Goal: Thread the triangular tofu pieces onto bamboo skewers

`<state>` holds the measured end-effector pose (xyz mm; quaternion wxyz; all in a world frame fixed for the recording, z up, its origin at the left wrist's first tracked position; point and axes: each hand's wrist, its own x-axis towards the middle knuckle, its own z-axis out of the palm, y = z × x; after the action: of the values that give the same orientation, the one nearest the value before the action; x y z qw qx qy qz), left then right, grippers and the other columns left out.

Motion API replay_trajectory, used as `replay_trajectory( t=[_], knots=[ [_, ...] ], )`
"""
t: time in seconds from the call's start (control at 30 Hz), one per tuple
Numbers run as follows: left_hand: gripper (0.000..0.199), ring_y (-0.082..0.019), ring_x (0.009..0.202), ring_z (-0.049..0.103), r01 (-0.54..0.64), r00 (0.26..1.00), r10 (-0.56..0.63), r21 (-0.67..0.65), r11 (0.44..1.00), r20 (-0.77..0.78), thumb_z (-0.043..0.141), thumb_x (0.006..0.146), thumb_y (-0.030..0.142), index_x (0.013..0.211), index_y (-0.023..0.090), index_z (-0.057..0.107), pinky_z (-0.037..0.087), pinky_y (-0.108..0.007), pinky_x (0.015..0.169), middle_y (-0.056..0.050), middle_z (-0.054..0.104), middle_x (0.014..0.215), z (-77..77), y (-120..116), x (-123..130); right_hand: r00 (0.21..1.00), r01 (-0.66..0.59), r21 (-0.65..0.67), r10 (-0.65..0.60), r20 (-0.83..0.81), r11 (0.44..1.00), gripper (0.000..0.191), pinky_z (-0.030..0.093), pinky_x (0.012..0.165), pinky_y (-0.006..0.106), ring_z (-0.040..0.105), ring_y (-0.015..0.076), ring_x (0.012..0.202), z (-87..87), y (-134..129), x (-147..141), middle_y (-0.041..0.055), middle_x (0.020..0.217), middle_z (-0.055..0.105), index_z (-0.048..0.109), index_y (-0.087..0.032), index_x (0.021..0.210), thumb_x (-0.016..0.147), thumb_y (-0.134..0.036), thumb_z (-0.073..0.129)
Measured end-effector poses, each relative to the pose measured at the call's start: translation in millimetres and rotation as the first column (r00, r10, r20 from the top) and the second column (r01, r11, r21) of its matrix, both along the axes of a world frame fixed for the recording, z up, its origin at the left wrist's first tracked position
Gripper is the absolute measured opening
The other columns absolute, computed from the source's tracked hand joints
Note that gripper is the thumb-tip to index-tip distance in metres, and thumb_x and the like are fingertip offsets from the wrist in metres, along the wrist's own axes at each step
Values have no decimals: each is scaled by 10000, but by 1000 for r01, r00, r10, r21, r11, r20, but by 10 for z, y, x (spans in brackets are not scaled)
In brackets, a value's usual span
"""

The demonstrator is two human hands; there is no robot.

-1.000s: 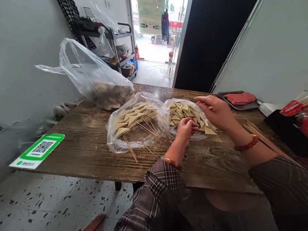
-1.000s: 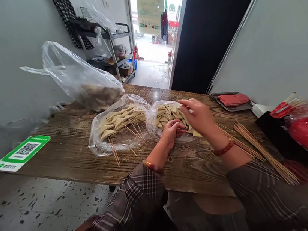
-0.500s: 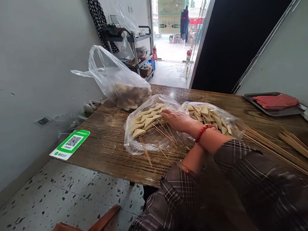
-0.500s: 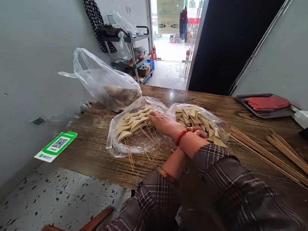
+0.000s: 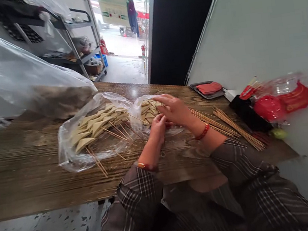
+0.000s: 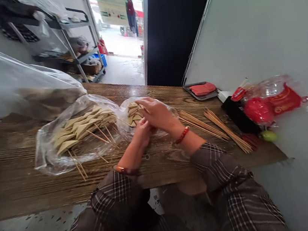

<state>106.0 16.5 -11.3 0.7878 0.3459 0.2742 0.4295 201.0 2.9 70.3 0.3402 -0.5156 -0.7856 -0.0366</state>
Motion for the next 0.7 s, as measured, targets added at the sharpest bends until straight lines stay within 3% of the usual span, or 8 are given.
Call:
replay_trajectory(
  t=[0.07,0.13,0.23,0.27,0.37,0.5,0.7],
  knots=[
    [156,-89,559,611,-18,999,17,-6,1000,-45,609,867,228,996,167,546,456,-204,559,2,665,706,26,24,-6,984,173,-15,-173,-42,985,322,526,925,348,669,199,1016,-52,-197,543,94,1133,719,692,-176,1182,946,-275,497],
    [192,-98,564,629,-46,996,47,9,999,-77,617,853,232,1013,159,541,468,-212,566,-11,680,718,62,24,-24,932,354,-62,-358,-52,933,317,527,886,361,681,221,973,-134,-365,1077,103,1083,742,726,-167,1122,918,-305,527],
    [192,-94,557,632,-63,992,65,24,998,-109,617,848,239,1005,153,547,475,-211,571,-9,680,712,112,0,-42,772,624,-212,-636,17,752,371,521,831,337,689,225,927,-292,-533,1680,114,1058,759,730,-141,1139,907,-310,495],
    [189,-91,553,630,-64,991,67,27,998,-119,616,848,239,1002,152,549,474,-207,568,-8,680,710,124,-8,-44,744,657,-232,-668,39,718,384,517,815,334,691,227,909,-352,-561,1806,130,1048,761,731,-117,1136,904,-294,481],
    [167,-85,548,627,-64,988,69,37,997,-140,595,857,229,997,150,551,466,-193,556,-7,681,706,143,-25,-47,714,689,-279,-694,98,669,378,506,788,315,694,221,865,-554,-543,1978,138,998,771,745,-95,1100,879,-256,484],
    [166,-86,550,633,-63,990,66,27,998,-127,605,857,230,991,148,552,468,-192,558,-12,685,708,146,-36,-61,709,698,-330,-678,193,636,339,486,852,288,680,208,979,-785,-332,1973,94,1087,763,760,-164,1075,859,-220,506],
    [148,-82,543,633,-89,989,88,-9,996,-122,580,880,210,1006,138,556,471,-187,548,-13,682,710,150,-25,-65,670,741,-357,-658,343,568,275,455,848,294,659,217,988,-890,-41,2049,100,1059,750,759,-193,1045,853,-236,566]
  ],
)
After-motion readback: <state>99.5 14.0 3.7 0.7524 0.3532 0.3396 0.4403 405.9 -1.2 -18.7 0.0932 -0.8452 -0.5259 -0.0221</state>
